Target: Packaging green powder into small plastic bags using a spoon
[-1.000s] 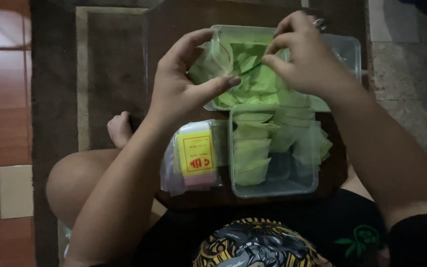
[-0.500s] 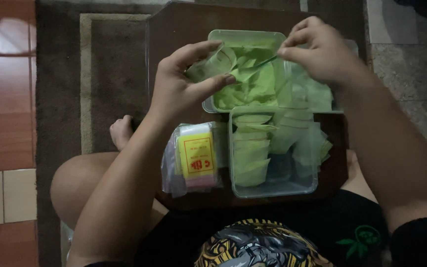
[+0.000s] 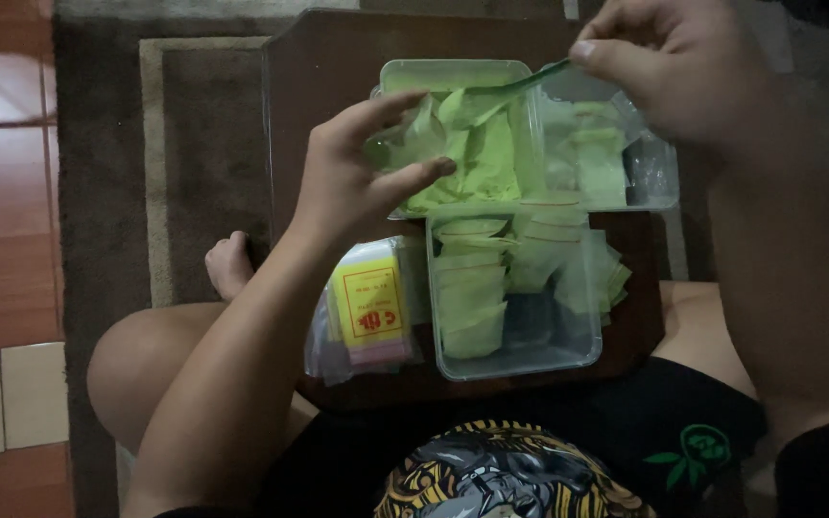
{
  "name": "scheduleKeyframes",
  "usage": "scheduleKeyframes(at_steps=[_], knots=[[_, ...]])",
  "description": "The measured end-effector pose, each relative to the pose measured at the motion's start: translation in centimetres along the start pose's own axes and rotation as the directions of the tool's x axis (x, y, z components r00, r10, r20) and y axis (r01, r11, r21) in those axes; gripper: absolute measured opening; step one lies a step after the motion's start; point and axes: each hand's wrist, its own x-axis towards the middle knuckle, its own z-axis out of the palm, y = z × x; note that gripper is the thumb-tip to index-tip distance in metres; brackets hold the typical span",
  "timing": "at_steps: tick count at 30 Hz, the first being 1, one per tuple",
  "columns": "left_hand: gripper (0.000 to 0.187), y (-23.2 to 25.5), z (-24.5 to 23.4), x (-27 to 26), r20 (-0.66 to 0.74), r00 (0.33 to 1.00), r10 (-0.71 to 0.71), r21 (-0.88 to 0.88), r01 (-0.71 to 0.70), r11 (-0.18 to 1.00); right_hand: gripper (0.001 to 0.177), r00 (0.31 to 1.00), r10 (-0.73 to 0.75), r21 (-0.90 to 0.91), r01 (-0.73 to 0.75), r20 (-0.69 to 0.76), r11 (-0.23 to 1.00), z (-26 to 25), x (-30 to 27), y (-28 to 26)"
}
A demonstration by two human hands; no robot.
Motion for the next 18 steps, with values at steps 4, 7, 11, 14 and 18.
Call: scheduleKeyframes(at_steps=[4,7,11,14,18], knots=[[0.060,0.9,0.5,-0.1,0.047,0.998,-0.031,0.054,0.028,0.998,0.009,0.904,-0.428,-0.299,0.409,0.001,0.862,2.1,-1.3,-2.7],[0.061,1.0,0.4,0.0,0.041,0.999,0.016,0.052,-0.018,0.998,0.014,0.729,-0.683,-0.456,0.624,0.049,0.634,2.8,-2.1,-3.7],[0.056,-0.5,-0.1,-0.1,-0.020,0.999,0.049,0.115,-0.047,0.992,0.014,0.784,-0.621,-0.516,0.525,-0.017,0.677,1.7,-3.0,-1.4],[0.060,1.4,-1.6,-0.1,-0.018,0.999,-0.043,0.071,0.044,0.996,0.014,0.762,-0.645,-0.335,0.595,-0.054,0.731,0.2,-1.4,2.2],[0.059,0.9,-2.3,0.0,-0.060,0.998,0.029,0.065,-0.025,0.998,0.009,0.866,-0.496,-0.540,0.387,-0.066,0.747,3.2,0.0,4.4]])
